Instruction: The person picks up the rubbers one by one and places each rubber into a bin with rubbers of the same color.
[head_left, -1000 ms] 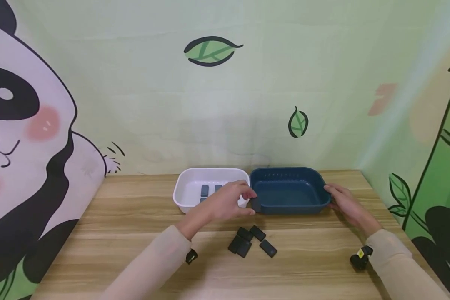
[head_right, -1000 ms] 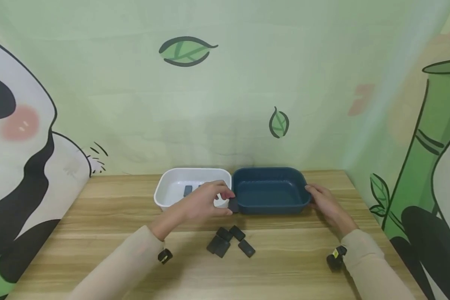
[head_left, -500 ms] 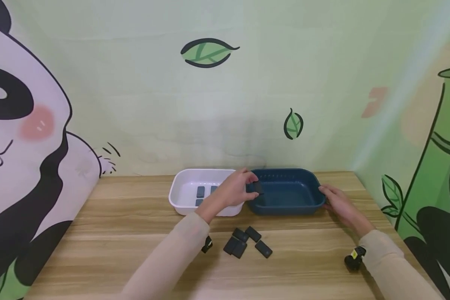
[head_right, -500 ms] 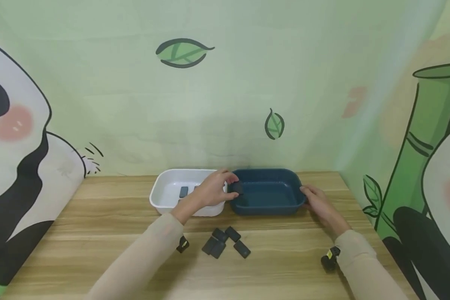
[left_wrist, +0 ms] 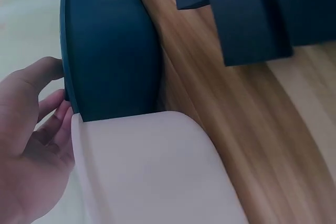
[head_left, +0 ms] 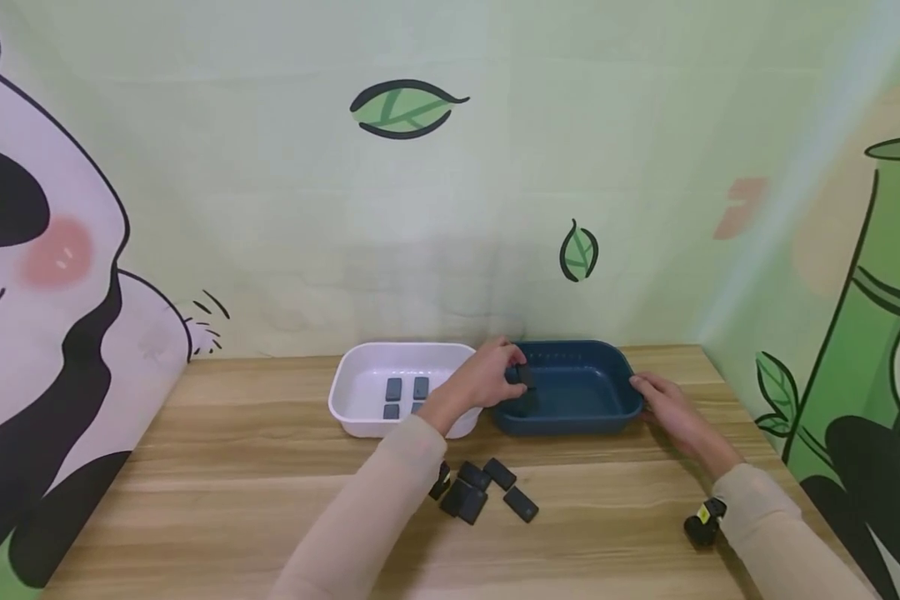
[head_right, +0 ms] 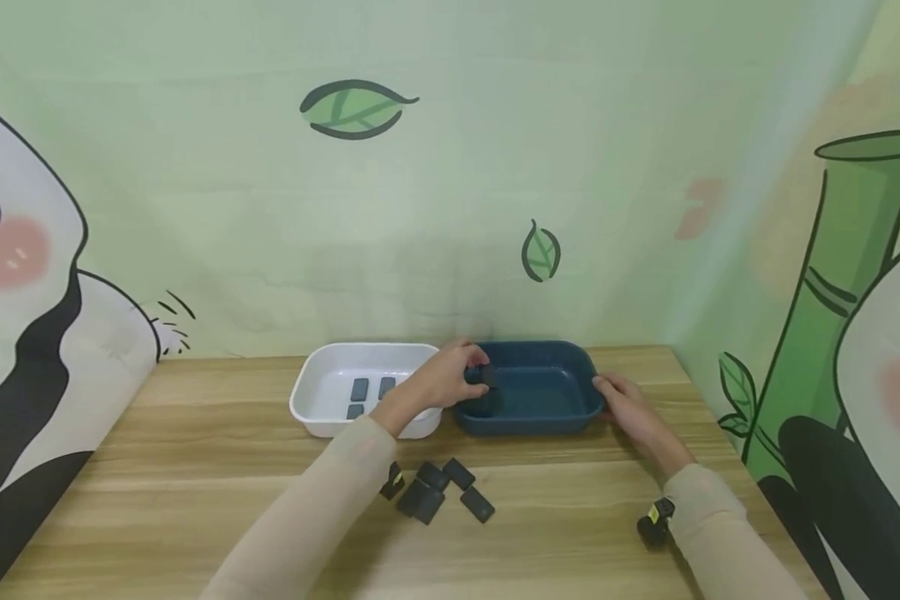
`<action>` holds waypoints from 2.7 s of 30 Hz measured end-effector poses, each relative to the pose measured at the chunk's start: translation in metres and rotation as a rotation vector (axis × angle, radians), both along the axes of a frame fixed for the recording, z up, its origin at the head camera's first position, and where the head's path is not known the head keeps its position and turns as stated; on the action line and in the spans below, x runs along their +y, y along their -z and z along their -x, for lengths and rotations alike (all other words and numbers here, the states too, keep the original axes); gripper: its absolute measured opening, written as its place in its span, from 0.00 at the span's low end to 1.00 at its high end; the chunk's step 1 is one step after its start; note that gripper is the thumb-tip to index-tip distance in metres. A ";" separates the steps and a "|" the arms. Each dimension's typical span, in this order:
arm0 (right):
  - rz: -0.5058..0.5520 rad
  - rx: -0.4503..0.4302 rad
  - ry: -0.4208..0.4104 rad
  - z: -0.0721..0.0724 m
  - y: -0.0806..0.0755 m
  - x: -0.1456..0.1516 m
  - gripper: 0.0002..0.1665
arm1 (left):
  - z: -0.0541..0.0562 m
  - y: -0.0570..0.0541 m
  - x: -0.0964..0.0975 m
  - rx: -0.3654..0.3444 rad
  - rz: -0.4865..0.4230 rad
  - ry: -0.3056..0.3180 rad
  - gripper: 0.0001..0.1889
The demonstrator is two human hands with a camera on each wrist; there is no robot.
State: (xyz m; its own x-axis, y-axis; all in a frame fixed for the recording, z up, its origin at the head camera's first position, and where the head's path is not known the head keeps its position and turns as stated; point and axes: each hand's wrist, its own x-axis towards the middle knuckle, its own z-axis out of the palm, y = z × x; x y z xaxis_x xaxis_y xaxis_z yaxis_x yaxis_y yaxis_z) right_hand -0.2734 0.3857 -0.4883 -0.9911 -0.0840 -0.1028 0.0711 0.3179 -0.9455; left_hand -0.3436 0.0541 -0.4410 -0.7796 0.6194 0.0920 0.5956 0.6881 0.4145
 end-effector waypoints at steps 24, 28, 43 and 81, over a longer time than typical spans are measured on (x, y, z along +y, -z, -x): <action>0.059 0.048 0.024 0.002 0.008 0.006 0.35 | 0.012 0.018 0.028 0.069 0.170 -0.099 0.22; 0.052 0.044 0.028 0.001 0.006 0.003 0.37 | 0.012 0.021 0.033 0.080 0.198 -0.146 0.22; 0.059 0.008 0.037 0.003 0.007 0.000 0.37 | 0.007 0.026 0.036 0.180 0.271 -0.198 0.18; 0.046 0.003 0.026 0.001 0.005 0.001 0.40 | 0.007 0.002 0.016 0.066 -0.037 -0.018 0.25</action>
